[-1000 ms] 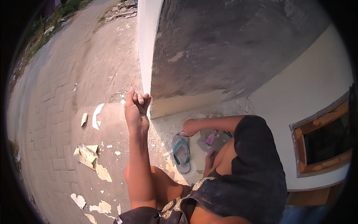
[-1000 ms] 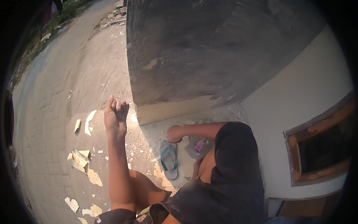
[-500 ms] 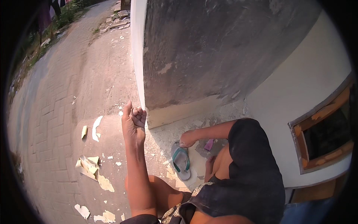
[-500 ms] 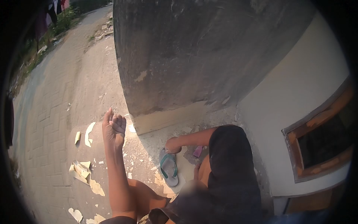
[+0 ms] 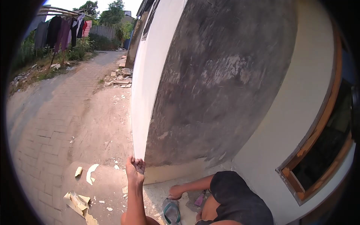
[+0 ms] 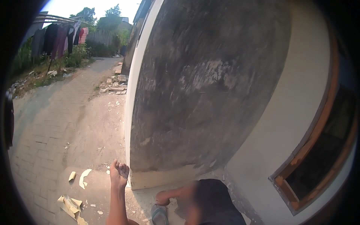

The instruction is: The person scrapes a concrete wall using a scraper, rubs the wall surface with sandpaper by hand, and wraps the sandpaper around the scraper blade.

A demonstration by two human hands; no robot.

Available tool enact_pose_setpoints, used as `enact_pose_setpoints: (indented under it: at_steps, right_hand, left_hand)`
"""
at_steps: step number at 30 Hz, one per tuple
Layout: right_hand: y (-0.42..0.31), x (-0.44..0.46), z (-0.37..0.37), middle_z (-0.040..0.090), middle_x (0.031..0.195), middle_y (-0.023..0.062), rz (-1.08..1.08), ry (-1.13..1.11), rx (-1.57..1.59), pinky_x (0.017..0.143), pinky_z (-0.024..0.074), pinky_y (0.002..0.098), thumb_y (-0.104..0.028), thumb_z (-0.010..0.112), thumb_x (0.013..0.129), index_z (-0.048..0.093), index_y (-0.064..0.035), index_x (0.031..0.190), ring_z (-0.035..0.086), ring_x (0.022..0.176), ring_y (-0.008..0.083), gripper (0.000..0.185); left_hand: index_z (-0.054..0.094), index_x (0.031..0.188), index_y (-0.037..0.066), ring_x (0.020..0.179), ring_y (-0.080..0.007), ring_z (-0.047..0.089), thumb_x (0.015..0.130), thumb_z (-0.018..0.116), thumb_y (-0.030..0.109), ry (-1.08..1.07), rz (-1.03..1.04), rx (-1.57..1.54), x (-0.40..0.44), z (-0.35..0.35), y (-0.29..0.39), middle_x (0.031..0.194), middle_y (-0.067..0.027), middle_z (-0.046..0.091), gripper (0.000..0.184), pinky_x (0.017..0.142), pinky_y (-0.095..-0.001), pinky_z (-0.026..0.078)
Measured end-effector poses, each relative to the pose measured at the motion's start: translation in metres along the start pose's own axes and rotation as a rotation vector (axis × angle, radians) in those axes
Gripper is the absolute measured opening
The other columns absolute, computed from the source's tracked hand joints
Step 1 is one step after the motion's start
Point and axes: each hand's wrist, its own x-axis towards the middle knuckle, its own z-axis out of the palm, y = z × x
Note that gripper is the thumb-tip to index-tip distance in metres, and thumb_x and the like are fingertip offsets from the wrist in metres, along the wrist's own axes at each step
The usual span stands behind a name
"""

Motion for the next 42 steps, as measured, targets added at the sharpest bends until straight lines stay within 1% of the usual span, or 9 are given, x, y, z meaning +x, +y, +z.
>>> enact_pose_setpoints:
  at_steps: [5, 11, 26, 28, 30, 32, 34, 38, 42]
  right_hand:
    - [0.002, 0.003, 0.004, 0.061, 0.077, 0.0212, -0.004, -0.060, -0.017, 0.068, 0.0442, 0.0481, -0.034, 0.042, 0.083, 0.062, -0.0030, 0.078, 0.058, 0.076, 0.0393, 0.037]
    - [0.010, -0.001, 0.012, 0.062, 0.080, 0.0198, 0.055, -0.061, -0.018, 0.069, 0.0446, 0.0473, -0.035, 0.044, 0.083, 0.063, -0.0042, 0.080, 0.059, 0.078, 0.0379, 0.036]
    - [0.010, 0.003, 0.016, 0.062, 0.083, 0.0176, 0.053, -0.167, 0.010, 0.072, 0.0447, 0.0453, -0.037, 0.042, 0.085, 0.063, -0.0068, 0.083, 0.059, 0.081, 0.0357, 0.037]
    - [0.002, -0.001, 0.010, 0.062, 0.083, 0.0171, 0.059, -0.171, 0.031, 0.072, 0.0447, 0.0452, -0.037, 0.041, 0.085, 0.063, -0.0083, 0.083, 0.059, 0.082, 0.0355, 0.036]
    - [0.000, -0.005, 0.007, 0.061, 0.081, 0.0175, 0.053, -0.155, 0.032, 0.071, 0.0447, 0.0446, -0.036, 0.041, 0.086, 0.061, -0.0084, 0.081, 0.059, 0.080, 0.0353, 0.035]
    - [0.000, -0.005, 0.009, 0.061, 0.079, 0.0170, 0.060, -0.163, 0.020, 0.070, 0.0447, 0.0445, -0.035, 0.040, 0.086, 0.061, -0.0087, 0.080, 0.059, 0.079, 0.0353, 0.034]
    - [-0.011, -0.010, 0.001, 0.061, 0.075, 0.0161, 0.059, -0.224, 0.054, 0.068, 0.0443, 0.0447, -0.034, 0.040, 0.086, 0.060, -0.0087, 0.078, 0.058, 0.075, 0.0359, 0.033]
    - [-0.006, -0.008, 0.005, 0.060, 0.071, 0.0156, 0.020, -0.144, 0.043, 0.067, 0.0438, 0.0453, -0.034, 0.039, 0.087, 0.059, -0.0089, 0.075, 0.058, 0.072, 0.0355, 0.034]
    - [-0.007, -0.007, 0.001, 0.060, 0.070, 0.0157, 0.014, -0.149, 0.024, 0.067, 0.0436, 0.0459, -0.034, 0.039, 0.087, 0.059, -0.0086, 0.073, 0.058, 0.071, 0.0354, 0.035]
  left_hand:
    - [0.047, 0.076, 0.016, 0.056, -0.0103, 0.058, 0.078, 0.065, 0.018, -0.014, 0.008, 0.108, -0.011, 0.008, -0.004, 0.057, 0.0029, 0.054, 0.018, 0.061, -0.0262, 0.050]
    - [0.045, 0.068, 0.013, 0.058, -0.0100, 0.055, 0.085, 0.054, 0.021, 0.045, -0.010, 0.058, -0.011, 0.008, 0.001, 0.055, 0.0036, 0.048, 0.021, 0.061, -0.0257, 0.050]
    - [0.047, 0.072, 0.011, 0.064, -0.0117, 0.055, 0.086, 0.053, 0.025, -0.020, 0.044, 0.157, -0.019, 0.013, 0.001, 0.059, 0.0010, 0.049, 0.020, 0.068, -0.0274, 0.048]
    - [0.050, 0.075, 0.010, 0.068, -0.0128, 0.055, 0.088, 0.050, 0.028, -0.029, 0.134, 0.328, -0.018, 0.010, 0.000, 0.065, -0.0005, 0.054, 0.021, 0.074, -0.0302, 0.046]
    - [0.055, 0.089, 0.007, 0.082, -0.0180, 0.055, 0.090, 0.042, 0.032, 0.019, 0.417, 0.623, -0.024, 0.029, 0.003, 0.080, -0.0071, 0.058, 0.029, 0.084, -0.0347, 0.042]
    - [0.051, 0.113, 0.004, 0.106, -0.0242, 0.045, 0.092, 0.034, 0.039, 0.004, 0.884, 1.025, -0.016, 0.033, 0.014, 0.106, -0.0145, 0.053, 0.044, 0.095, -0.0384, 0.033]
    - [0.046, 0.125, 0.008, 0.121, -0.0298, 0.029, 0.093, 0.024, 0.048, 0.025, 1.035, 1.166, -0.019, 0.049, 0.025, 0.126, -0.0191, 0.038, 0.055, 0.102, -0.0415, 0.023]
    - [0.043, 0.130, 0.017, 0.125, -0.0353, 0.021, 0.091, 0.011, 0.055, -0.237, 0.693, 1.405, 0.009, 0.042, 0.007, 0.133, -0.0197, 0.029, 0.063, 0.104, -0.0438, 0.019]
    - [0.041, 0.128, 0.010, 0.125, -0.0337, 0.023, 0.093, 0.019, 0.050, -0.127, 0.754, 1.217, 0.003, 0.045, -0.009, 0.130, -0.0193, 0.031, 0.058, 0.104, -0.0424, 0.020]
